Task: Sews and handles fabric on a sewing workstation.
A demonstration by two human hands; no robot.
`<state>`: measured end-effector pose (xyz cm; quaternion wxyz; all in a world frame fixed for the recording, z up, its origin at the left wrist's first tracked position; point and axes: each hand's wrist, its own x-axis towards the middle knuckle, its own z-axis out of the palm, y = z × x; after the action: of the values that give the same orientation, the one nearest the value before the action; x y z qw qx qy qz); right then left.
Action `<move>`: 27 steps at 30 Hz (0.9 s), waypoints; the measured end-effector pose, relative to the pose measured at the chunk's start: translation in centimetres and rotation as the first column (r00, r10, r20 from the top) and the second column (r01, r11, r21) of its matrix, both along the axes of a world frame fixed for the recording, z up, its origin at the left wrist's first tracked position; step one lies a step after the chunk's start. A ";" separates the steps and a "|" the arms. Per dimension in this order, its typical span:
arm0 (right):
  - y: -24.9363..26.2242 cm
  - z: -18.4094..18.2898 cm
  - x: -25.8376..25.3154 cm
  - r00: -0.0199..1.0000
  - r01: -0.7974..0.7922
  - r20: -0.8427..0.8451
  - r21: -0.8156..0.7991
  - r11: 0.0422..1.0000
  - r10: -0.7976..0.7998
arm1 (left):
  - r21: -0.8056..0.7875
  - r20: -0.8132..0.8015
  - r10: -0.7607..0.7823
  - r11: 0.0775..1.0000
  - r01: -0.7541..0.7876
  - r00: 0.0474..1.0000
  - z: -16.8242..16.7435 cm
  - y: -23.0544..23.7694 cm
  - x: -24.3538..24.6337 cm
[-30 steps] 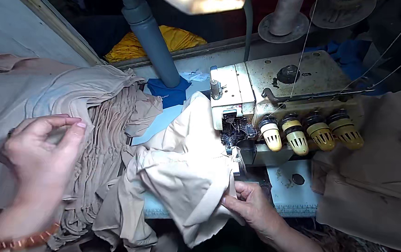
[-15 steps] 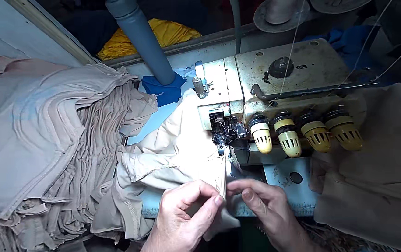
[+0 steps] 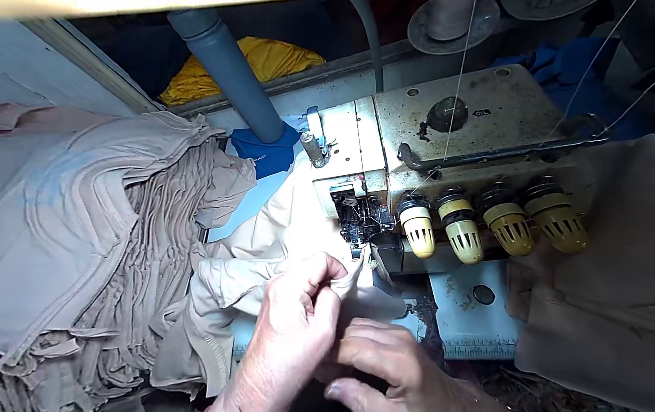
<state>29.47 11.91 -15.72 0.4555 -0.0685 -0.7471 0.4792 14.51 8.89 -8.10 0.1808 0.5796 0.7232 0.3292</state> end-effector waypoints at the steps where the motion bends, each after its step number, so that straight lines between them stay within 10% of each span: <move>1: 0.3 0.3 0.1 0.997 0.082 -0.007 -0.007 0.997 -0.082 | 0.032 -0.054 0.032 0.999 -0.030 0.998 0.3 0.4 -0.1; 7: 3.4 -0.7 0.5 0.833 0.518 0.156 0.121 0.847 -0.531 | 0.038 -0.343 0.062 0.998 -0.052 0.937 0.2 2.1 -0.5; 27: 3.9 -1.2 0.6 0.829 0.528 0.156 0.096 0.844 -0.537 | -0.165 -0.345 -0.131 0.983 0.077 0.930 1.0 3.0 -1.6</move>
<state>30.11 15.78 -16.96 0.5042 -0.3050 -0.7474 0.3069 12.88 11.91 -7.14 0.1075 0.6519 0.7345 0.1547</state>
